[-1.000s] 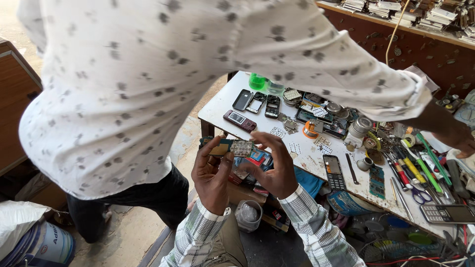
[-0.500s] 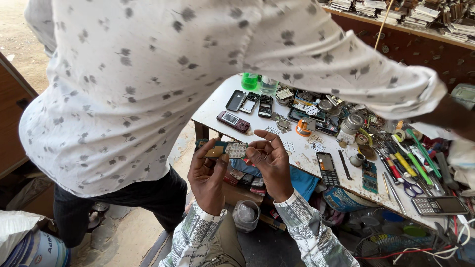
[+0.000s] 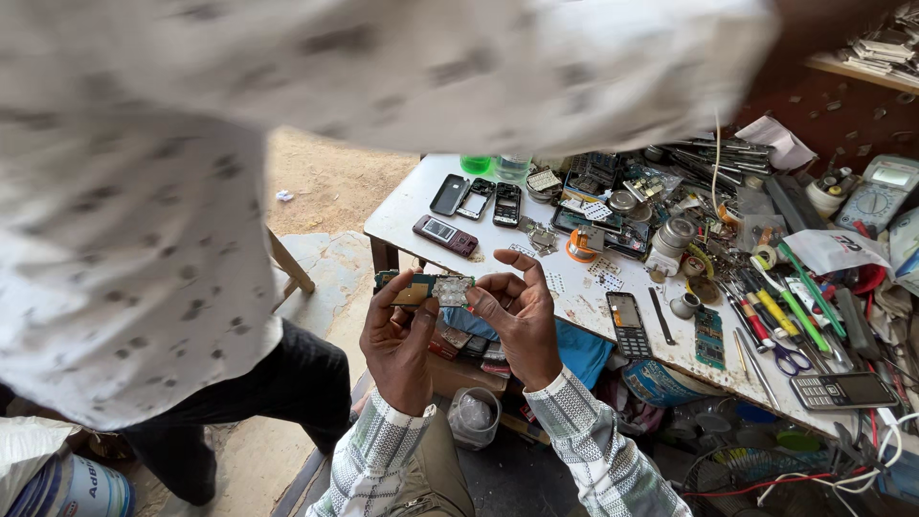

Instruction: The person disassembles a mobile phone, removes the circuit board, and uses a hot air gun and tweezers to work on the board. They then place a keypad onto the board and continue adjusting components.

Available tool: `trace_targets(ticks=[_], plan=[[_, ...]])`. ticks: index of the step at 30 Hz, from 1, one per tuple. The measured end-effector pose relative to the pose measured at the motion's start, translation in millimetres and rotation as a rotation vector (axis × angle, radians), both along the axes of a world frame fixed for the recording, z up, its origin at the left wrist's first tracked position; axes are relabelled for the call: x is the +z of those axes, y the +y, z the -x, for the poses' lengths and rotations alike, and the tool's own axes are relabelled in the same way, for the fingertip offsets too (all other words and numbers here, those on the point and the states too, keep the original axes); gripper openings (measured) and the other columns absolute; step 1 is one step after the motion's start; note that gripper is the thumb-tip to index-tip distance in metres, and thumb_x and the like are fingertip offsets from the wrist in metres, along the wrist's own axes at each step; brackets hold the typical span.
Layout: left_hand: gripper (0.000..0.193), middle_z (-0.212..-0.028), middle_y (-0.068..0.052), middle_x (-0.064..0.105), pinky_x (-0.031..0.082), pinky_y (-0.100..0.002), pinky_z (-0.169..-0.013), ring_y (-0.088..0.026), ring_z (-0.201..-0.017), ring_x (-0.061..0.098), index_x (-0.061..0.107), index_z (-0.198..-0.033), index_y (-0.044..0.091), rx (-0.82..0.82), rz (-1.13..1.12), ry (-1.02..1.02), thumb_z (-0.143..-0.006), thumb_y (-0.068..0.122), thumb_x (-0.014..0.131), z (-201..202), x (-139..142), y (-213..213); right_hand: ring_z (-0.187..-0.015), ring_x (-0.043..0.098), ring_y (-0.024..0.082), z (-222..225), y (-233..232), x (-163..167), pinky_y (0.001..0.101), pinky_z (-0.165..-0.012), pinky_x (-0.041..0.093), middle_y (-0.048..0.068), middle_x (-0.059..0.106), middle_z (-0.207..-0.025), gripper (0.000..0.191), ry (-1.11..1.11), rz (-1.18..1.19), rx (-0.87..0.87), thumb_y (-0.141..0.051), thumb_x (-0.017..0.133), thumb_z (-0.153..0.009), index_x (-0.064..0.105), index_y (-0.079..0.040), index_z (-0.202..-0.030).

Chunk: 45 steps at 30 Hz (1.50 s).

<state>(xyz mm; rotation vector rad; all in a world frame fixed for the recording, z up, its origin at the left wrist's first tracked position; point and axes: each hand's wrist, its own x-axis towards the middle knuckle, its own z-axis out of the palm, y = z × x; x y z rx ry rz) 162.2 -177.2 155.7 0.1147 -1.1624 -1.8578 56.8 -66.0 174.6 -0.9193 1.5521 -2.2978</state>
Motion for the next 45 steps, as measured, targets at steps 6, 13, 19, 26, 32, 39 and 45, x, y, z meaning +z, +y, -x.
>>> trace_targets(ticks=[6, 13, 19, 26, 32, 39, 45], plan=[[0.045, -0.119, -0.011, 0.070, 0.060, -0.028, -0.088, -0.015, -0.107, 0.068, 0.057, -0.137, 0.001, 0.001, 0.017, 0.031, -0.094, -0.002, 0.070, 5, -4, 0, -0.092, 0.069, 0.012, 1, 2, 0, 0.0257, -0.085, 0.060, 0.010, 0.068, -0.102, 0.064, -0.007, 0.022, 0.009, -0.001, 0.077, -0.088, 0.042, -0.003, -0.141], [0.043, -0.116, -0.010, 0.071, 0.059, -0.027, -0.086, -0.014, -0.105, 0.068, 0.059, -0.137, 0.001, 0.009, 0.027, -0.005, -0.095, -0.003, 0.070, 5, -6, 1, -0.095, 0.070, 0.013, -2, 5, -1, 0.0266, -0.087, 0.061, 0.010, 0.068, -0.103, 0.063, -0.023, 0.028, 0.001, 0.000, 0.076, -0.088, 0.042, -0.002, -0.142], [0.043, -0.116, -0.010, 0.071, 0.059, -0.027, -0.088, -0.014, -0.106, 0.068, 0.060, -0.136, 0.001, 0.016, 0.003, 0.042, -0.094, -0.006, 0.070, 6, -6, 4, -0.094, 0.070, 0.013, -2, 7, 3, 0.0258, -0.085, 0.060, 0.011, 0.069, -0.101, 0.058, 0.000, -0.003, -0.032, -0.002, 0.077, -0.087, 0.044, -0.002, -0.135], [0.045, -0.116, -0.012, 0.071, 0.060, -0.027, -0.088, -0.014, -0.106, 0.069, 0.058, -0.137, 0.001, -0.030, -0.040, 0.067, -0.094, -0.007, 0.068, 7, -8, 3, -0.088, 0.071, 0.014, 1, 9, 4, 0.0257, -0.080, 0.061, 0.011, 0.070, -0.097, 0.057, -0.002, -0.038, -0.047, -0.007, 0.080, -0.085, 0.045, -0.001, -0.131], [0.046, -0.116, -0.012, 0.071, 0.059, -0.027, -0.089, -0.014, -0.106, 0.068, 0.058, -0.138, 0.000, -0.040, -0.057, 0.053, -0.094, -0.007, 0.068, 8, -8, 5, -0.086, 0.070, 0.013, 4, 9, 0, 0.0258, -0.078, 0.061, 0.009, 0.070, -0.097, 0.048, 0.018, -0.056, -0.054, -0.011, 0.079, -0.087, 0.054, 0.000, -0.126], [0.047, -0.115, -0.012, 0.071, 0.058, -0.028, -0.090, -0.014, -0.106, 0.068, 0.058, -0.139, 0.000, -0.053, -0.067, 0.047, -0.094, -0.006, 0.069, 2, -6, 2, -0.083, 0.071, 0.010, 3, 5, -6, 0.0249, -0.076, 0.061, 0.008, 0.074, -0.095, 0.025, 0.076, -0.096, -0.039, -0.012, 0.075, -0.093, 0.069, 0.004, -0.111], [0.048, -0.115, -0.011, 0.072, 0.059, -0.027, -0.090, -0.014, -0.106, 0.069, 0.058, -0.139, 0.001, -0.051, -0.055, 0.032, -0.093, -0.005, 0.069, 0, -4, 0, -0.084, 0.070, 0.009, 6, 3, -11, 0.0234, -0.077, 0.060, 0.007, 0.074, -0.096, 0.025, 0.061, -0.075, -0.030, -0.012, 0.075, -0.093, 0.069, 0.003, -0.112]])
